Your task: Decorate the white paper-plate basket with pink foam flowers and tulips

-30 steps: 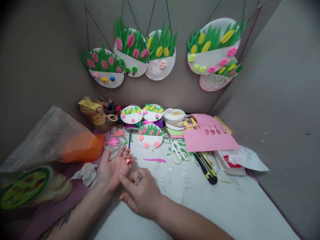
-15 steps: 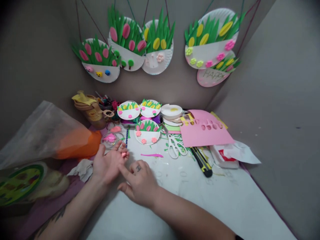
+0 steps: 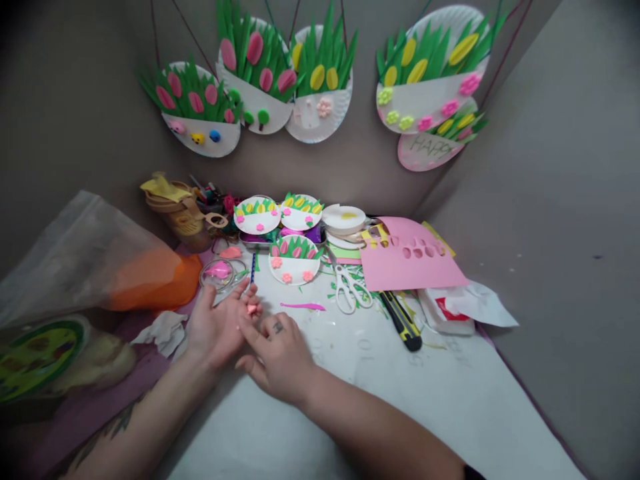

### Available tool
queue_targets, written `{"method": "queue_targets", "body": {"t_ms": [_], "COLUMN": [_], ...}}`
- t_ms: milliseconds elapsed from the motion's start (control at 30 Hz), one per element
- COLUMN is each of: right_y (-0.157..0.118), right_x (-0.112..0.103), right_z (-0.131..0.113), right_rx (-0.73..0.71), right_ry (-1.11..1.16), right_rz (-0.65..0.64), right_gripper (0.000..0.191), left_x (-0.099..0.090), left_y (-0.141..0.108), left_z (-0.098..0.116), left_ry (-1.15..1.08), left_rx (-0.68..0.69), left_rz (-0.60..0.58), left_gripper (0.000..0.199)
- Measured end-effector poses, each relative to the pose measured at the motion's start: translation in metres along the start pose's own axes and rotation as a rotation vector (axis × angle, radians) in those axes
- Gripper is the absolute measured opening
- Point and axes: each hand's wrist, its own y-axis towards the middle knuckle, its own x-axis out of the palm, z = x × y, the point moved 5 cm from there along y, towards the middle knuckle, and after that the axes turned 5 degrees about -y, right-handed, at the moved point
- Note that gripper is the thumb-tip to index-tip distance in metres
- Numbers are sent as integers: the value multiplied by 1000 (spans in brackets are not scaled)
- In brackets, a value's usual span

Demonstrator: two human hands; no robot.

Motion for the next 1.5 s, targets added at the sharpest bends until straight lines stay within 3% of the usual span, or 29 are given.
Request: {"method": "queue_targets", "body": {"t_ms": [100, 200, 333, 433, 567, 700, 833, 967, 1133, 1267, 1400, 1500], "right_y": [0, -1, -1, -1, 0, 0, 0, 0, -1, -1, -2, -2], "right_x": [0, 0, -2, -3, -1, -1, -3, -4, -1, -1, 0, 1], "right_z": [-3, 0, 0, 1, 2, 2, 1, 0, -2, -1, -4, -4], "right_rx": [-50, 12, 1, 26, 43, 27, 21, 29, 34, 66, 38, 38], "right_ry": [15, 20, 27, 43, 32, 55, 40, 54, 27, 18, -16, -19], "right_rz": [0, -8, 17, 29, 4, 34, 37, 32, 8, 24, 11, 21], "right_gripper": [49, 52, 48, 48, 45, 42, 42, 47, 52, 64, 67, 70], "left_x": [-1, -1, 0, 2, 2, 3, 4, 4, 6, 7, 7, 6], "left_y": [0, 0, -1, -1, 0, 0, -1, -4, -6, -6, -6, -5], "left_z": [1, -4, -1, -1, 6, 2, 2, -5, -1, -4, 0, -4], "left_ry": [-16, -4, -12, -5, 11, 18, 13, 19, 7, 14, 0, 3], "left_rx": [30, -40, 8, -29, 63, 7, 61, -15, 77, 4, 79, 8], "left_rz": [4, 7, 1, -6, -13, -11, -6, 25, -5, -9, -34, -27], "left_gripper": [50, 50, 50, 50, 50, 49, 48, 50, 49, 50, 51, 52]}}
